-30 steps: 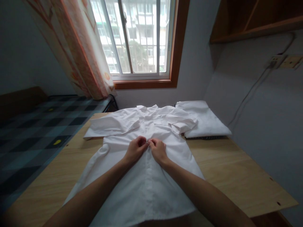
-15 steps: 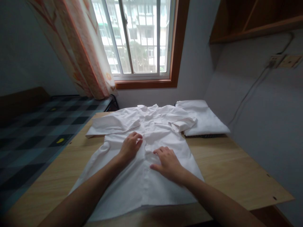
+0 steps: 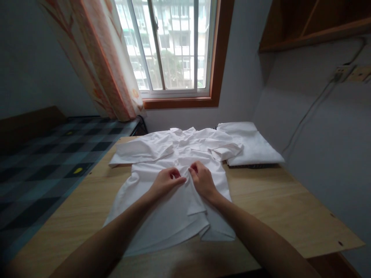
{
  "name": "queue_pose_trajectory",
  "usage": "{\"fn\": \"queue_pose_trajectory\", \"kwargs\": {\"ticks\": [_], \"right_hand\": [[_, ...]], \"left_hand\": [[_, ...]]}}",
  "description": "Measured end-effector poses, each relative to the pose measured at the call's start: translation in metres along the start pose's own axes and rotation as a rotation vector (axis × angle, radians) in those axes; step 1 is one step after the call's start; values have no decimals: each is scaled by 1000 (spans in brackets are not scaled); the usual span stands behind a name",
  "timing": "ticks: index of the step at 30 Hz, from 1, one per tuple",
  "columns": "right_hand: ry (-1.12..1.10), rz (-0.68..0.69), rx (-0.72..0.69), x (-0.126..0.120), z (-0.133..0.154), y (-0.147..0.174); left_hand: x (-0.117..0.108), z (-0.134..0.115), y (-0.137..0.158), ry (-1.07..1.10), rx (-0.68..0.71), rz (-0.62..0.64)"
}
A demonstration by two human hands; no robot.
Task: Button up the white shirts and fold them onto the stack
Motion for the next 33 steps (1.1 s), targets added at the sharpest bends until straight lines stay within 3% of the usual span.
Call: {"fn": "queue_pose_trajectory", "kwargs": {"ticks": [4, 9, 13, 23, 26, 33], "right_hand": [[60, -10, -22, -3, -3, 1], [221, -150, -154, -22, 14, 11], [167, -66, -239, -12, 33, 18], [-147, -30, 26, 3, 14, 17], [-152, -7, 47, 4, 14, 17], [-64, -54, 39, 5, 17, 20]], "left_hand": [[2, 2, -5, 144, 75, 17], [-5, 8, -9, 424, 123, 31], [-5, 5, -10, 547, 151, 61], [-2, -1, -6, 544, 163, 17], [0, 1, -5, 542, 112, 17], [12, 2, -5, 731, 50, 158]]}}
Point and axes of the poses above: each hand's wrist, its own y-axis away from the middle knuckle, its own x-axis out of the palm, z = x × y, the point moved 7 cm from there along -y, towards the middle knuckle, and after that the axes turned 13 degrees about z, right-handed, at the moved point
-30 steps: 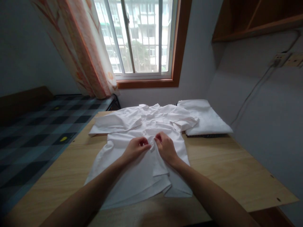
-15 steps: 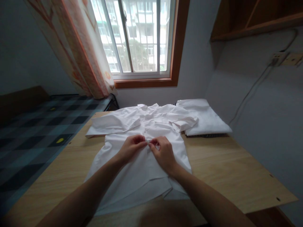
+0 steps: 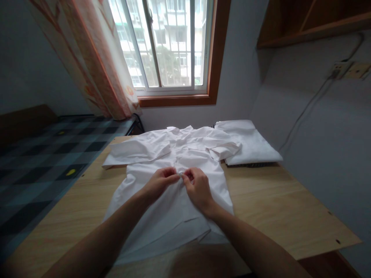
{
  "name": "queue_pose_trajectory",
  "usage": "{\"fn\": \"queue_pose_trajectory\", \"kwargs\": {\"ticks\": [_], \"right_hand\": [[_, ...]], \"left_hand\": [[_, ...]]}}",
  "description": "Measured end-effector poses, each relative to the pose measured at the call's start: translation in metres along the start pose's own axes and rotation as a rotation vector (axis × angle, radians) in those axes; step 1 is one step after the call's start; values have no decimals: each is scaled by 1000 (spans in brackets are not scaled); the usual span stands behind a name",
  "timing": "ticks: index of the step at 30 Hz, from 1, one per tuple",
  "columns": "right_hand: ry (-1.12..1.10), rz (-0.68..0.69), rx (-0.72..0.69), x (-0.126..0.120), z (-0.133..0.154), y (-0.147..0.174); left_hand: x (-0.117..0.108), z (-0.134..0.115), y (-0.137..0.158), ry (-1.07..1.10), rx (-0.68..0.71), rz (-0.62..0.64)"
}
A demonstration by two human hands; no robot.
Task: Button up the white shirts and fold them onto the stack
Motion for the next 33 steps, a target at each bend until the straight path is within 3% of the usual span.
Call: {"fn": "queue_pose_trajectory", "kwargs": {"ticks": [5, 12, 17, 22, 25, 28, 31, 33], "right_hand": [[71, -70, -35, 2, -1, 3], [-167, 8, 27, 12, -18, 1], [-117, -71, -49, 4, -15, 2], [-168, 1, -6, 9, -22, -3], [-217, -137, 37, -11, -32, -6], [-360, -420, 88, -55, -53, -1], [-546, -685, 163, -101, -86, 17], [-577, -809, 209, -125, -105, 32]], "left_hand": [[-2, -9, 3, -208, 125, -104], [8, -19, 9, -446, 319, -78], [3, -16, 13, -583, 249, -198], [1, -14, 14, -501, 236, -263], [-16, -23, 13, -405, 230, -325], [-70, -44, 32, -334, 267, -664], [-141, -56, 77, -267, 257, -1138], [-181, -54, 108, -216, 228, -1351]]}}
Point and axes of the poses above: each hand's wrist, its own y-axis away from the middle knuckle, its own x-axis out of the palm, z = x × y, the point moved 7 cm from there along -y, towards the middle knuckle, and after that the axes turned 13 degrees about z, right-handed, at the moved point
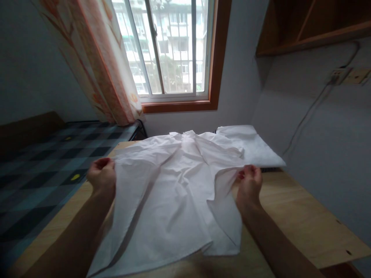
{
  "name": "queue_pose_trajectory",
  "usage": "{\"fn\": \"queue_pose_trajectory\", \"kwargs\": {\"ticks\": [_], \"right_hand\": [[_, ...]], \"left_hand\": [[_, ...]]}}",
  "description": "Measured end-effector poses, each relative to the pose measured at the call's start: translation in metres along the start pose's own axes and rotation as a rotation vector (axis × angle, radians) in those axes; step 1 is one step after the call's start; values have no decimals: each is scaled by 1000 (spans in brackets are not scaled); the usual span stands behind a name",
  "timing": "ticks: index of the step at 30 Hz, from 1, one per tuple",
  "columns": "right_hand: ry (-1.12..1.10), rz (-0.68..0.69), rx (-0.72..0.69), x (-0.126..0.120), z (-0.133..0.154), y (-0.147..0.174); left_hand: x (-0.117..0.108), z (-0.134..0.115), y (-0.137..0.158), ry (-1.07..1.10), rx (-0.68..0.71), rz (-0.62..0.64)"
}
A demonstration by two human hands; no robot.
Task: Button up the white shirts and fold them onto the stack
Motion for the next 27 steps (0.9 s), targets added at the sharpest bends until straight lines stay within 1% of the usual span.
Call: {"fn": "queue_pose_trajectory", "kwargs": {"ticks": [2, 3, 4, 5, 6, 7, 9, 10, 11, 12, 13, 14, 15, 17, 19, 20, 22, 25, 27], "right_hand": [[44, -76, -31, -23, 4, -8], [93, -85, -59, -30, 9, -11], [156, -74, -96, -32, 15, -14], [230, -40, -141, -29, 21, -18], [313, 22, -189, -22, 27, -21], [402, 117, -235, -9, 32, -22], [583, 389, -302, 26, 33, -20], [679, 540, -312, 45, 27, -14], [781, 686, -304, 62, 18, -6], [883, 819, -283, 75, 7, 4], [984, 922, -254, 85, -4, 14], [1084, 991, -225, 92, -15, 23], [1173, 1026, -206, 95, -24, 32], [1283, 1012, -193, 98, -33, 43], [1300, 954, -182, 99, -36, 48], [1280, 948, -181, 100, -38, 50], [1215, 984, -190, 107, -41, 57], [1046, 1121, -232, 127, -42, 72], [880, 1215, -244, 143, -37, 85]], "left_hand": [[-31, 11, -20, -71, -5, -139], [-40, 13, -25, -141, 26, -167], [-43, 14, -28, -230, 69, -150], [-40, 15, -28, -322, 106, -80], [-30, 17, -26, -406, 122, 46], [-15, 21, -20, -480, 119, 222], [23, 30, 5, -610, 107, 622], [40, 33, 22, -689, 134, 794], [55, 35, 39, -784, 193, 933], [67, 36, 54, -888, 269, 1033], [77, 37, 65, -990, 337, 1096], [83, 40, 72, -1081, 379, 1125], [88, 43, 73, -1154, 400, 1128], [93, 49, 66, -1248, 392, 1105], [94, 53, 55, -1281, 383, 1084], [95, 54, 51, -1282, 395, 1075], [95, 52, 47, -1279, 429, 1039], [94, 44, 53, -1257, 472, 959], [96, 40, 63, -1149, 468, 968]]}}
Point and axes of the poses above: each hand's wrist, its own y-axis away from the middle knuckle, its own x-axis out of the palm, z = x × y, the point moved 7 cm from there along -y, towards the middle knuckle, and after that the axes turned 13 degrees about z, right-handed, at the moved point
